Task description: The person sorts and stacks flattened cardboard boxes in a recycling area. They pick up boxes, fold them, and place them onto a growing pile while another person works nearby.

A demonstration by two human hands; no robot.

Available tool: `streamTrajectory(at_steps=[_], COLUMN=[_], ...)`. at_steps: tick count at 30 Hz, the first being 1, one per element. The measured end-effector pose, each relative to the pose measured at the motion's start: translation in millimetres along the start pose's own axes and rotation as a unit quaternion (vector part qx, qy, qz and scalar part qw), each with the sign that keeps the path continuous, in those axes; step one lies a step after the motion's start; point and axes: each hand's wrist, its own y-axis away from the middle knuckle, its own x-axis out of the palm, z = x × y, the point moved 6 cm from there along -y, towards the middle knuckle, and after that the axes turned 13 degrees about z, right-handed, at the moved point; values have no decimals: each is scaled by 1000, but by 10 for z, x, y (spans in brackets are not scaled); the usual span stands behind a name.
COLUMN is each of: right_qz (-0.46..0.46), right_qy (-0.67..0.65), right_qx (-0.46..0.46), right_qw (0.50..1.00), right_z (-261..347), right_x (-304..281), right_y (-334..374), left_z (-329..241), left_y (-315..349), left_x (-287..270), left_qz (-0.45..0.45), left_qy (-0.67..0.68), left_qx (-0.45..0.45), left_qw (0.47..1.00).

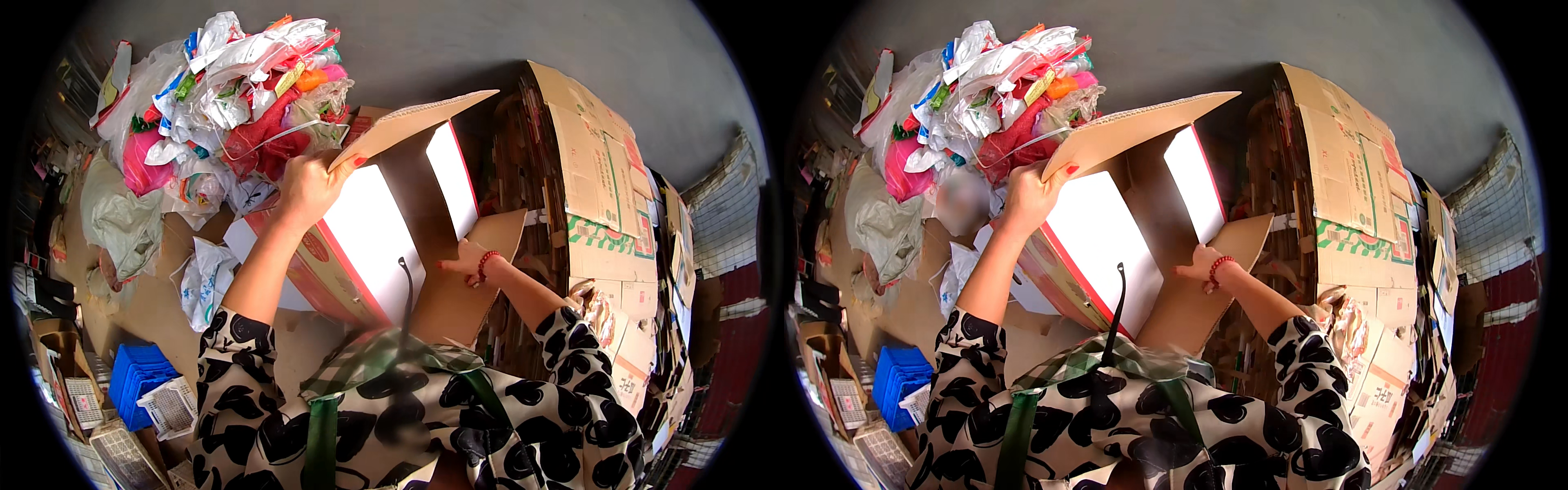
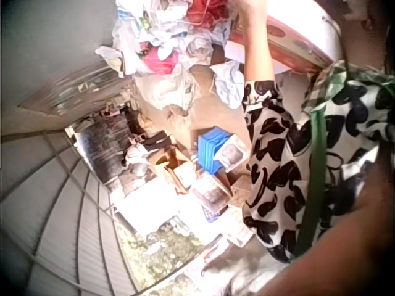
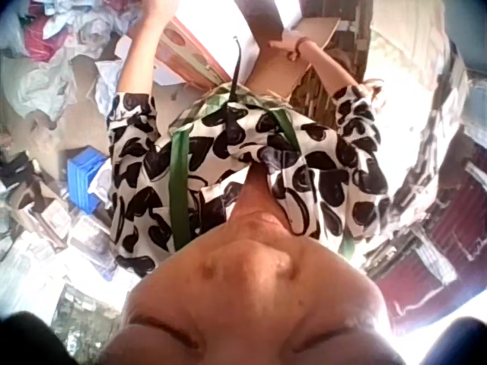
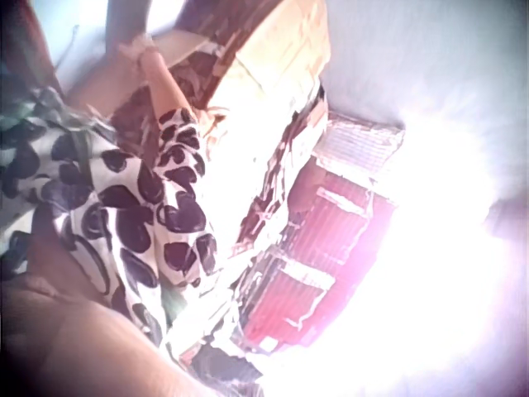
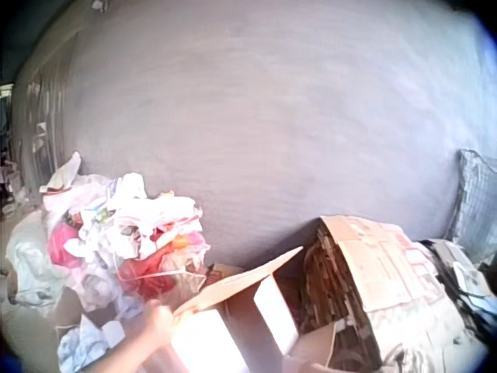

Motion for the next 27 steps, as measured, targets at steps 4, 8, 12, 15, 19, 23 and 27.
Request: streamTrajectory(at_steps=[4, 8, 12, 15, 19, 23, 27], right_qz=[-280, -475, -461, -522, -507, -513, -489], right_qy=[-38, 26, -14, -26, -52, -58, -56], right_qx=[116, -33, -105, -223, -246, -239, -269], right_qw=[952, 879, 881, 823, 825, 822, 828], right_z=[-235, -254, -369, -367, -569, -725, -832], right_x=[-643, -1016, -1272, -1654, -2103, -2439, -2744], right_y=[-820, -787, -660, -161, 83, 138, 481], left_z=[-472, -411, 50, 935, 1647, 1921, 2007], left_y=[-75, -32, -20, 194, 353, 432, 594], left_x=[-28, -112, -100, -127, 9, 517, 907], left_qz=[38, 18, -7, -52, -105, -110, -120], left_qy=[61, 61, 94, 42, 106, 128, 294], left_qx=[87, 109, 49, -70, -246, -300, -289], left_qw=[994, 992, 994, 995, 958, 939, 903])
